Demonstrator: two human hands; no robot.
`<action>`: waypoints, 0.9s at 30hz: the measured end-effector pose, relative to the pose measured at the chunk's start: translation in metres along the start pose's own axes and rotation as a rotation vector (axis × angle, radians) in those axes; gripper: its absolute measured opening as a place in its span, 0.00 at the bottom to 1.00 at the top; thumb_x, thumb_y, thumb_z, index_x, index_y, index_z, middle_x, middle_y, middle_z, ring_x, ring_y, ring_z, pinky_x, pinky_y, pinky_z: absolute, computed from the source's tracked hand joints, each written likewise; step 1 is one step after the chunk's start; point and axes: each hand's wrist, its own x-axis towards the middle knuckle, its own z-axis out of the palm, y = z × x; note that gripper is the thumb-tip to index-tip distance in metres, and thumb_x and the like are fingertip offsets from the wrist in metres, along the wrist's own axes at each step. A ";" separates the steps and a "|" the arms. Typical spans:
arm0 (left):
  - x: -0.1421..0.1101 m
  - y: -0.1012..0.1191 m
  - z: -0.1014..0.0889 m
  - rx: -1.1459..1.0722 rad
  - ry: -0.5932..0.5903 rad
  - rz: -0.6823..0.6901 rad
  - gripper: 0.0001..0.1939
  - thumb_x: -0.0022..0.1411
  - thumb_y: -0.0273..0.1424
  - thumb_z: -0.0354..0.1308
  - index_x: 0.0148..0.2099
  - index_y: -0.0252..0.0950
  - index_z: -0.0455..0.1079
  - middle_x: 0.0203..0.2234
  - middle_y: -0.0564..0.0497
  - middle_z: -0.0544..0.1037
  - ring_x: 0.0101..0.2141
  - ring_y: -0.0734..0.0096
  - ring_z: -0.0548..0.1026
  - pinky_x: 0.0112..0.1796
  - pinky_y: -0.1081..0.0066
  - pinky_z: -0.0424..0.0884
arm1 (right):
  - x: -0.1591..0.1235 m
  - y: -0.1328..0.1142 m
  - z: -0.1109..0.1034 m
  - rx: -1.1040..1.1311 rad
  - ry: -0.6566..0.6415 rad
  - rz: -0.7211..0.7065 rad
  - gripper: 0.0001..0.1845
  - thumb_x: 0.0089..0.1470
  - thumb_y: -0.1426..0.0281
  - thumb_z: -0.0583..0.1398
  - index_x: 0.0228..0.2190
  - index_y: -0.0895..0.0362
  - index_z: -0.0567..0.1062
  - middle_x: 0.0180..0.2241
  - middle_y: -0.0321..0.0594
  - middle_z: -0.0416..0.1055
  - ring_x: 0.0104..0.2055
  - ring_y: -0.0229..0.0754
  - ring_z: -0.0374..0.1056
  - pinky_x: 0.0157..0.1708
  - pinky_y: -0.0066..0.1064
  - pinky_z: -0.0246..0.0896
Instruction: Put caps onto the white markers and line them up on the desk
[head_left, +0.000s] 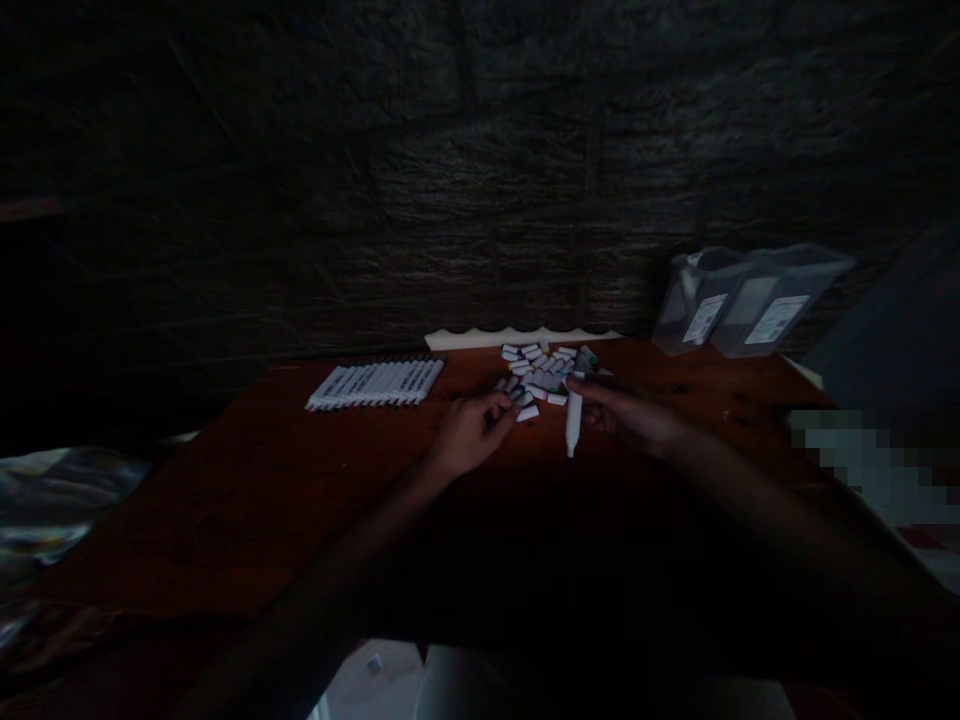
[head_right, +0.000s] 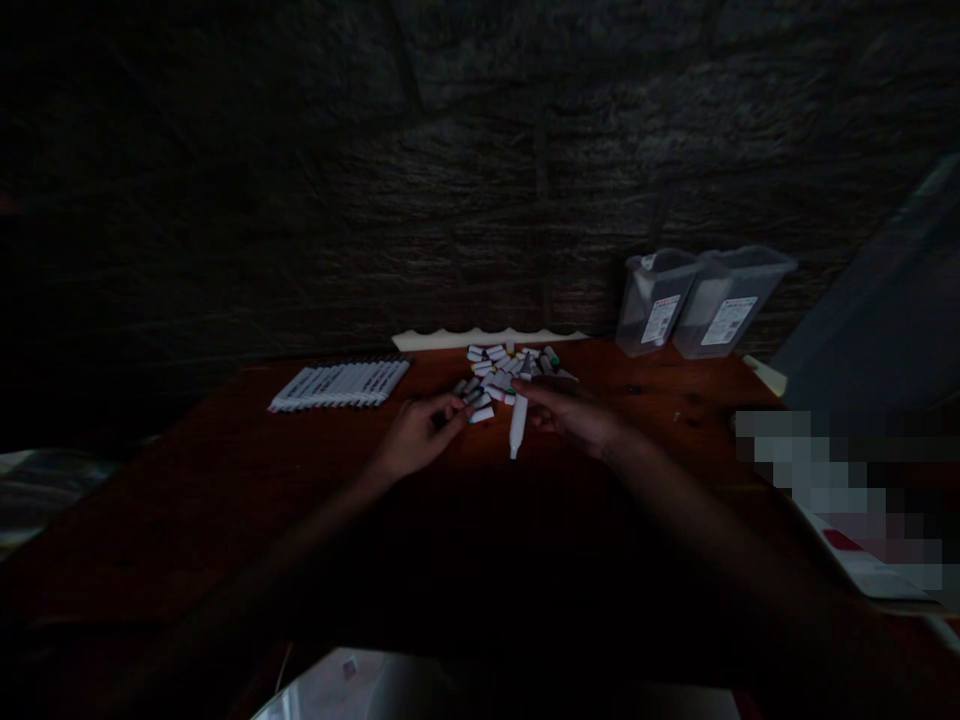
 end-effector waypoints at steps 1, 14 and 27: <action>0.000 0.000 0.000 -0.007 0.000 0.004 0.12 0.66 0.36 0.52 0.36 0.36 0.74 0.26 0.54 0.76 0.26 0.75 0.71 0.30 0.74 0.63 | 0.000 0.000 0.000 -0.006 0.008 0.004 0.17 0.44 0.56 0.70 0.31 0.54 0.76 0.25 0.32 0.67 0.25 0.31 0.57 0.23 0.24 0.55; 0.000 0.003 0.002 -0.033 -0.004 0.050 0.11 0.65 0.33 0.52 0.33 0.36 0.72 0.26 0.53 0.77 0.27 0.75 0.72 0.29 0.73 0.65 | 0.001 0.002 0.000 -0.069 0.004 -0.030 0.17 0.44 0.55 0.69 0.29 0.54 0.75 0.26 0.33 0.66 0.25 0.33 0.57 0.24 0.28 0.54; -0.001 0.002 0.002 -0.010 -0.057 0.033 0.12 0.65 0.36 0.53 0.37 0.36 0.74 0.27 0.53 0.77 0.27 0.74 0.72 0.30 0.73 0.65 | 0.002 0.001 0.001 -0.133 0.009 -0.039 0.18 0.45 0.54 0.68 0.30 0.54 0.75 0.26 0.33 0.66 0.26 0.33 0.58 0.25 0.27 0.54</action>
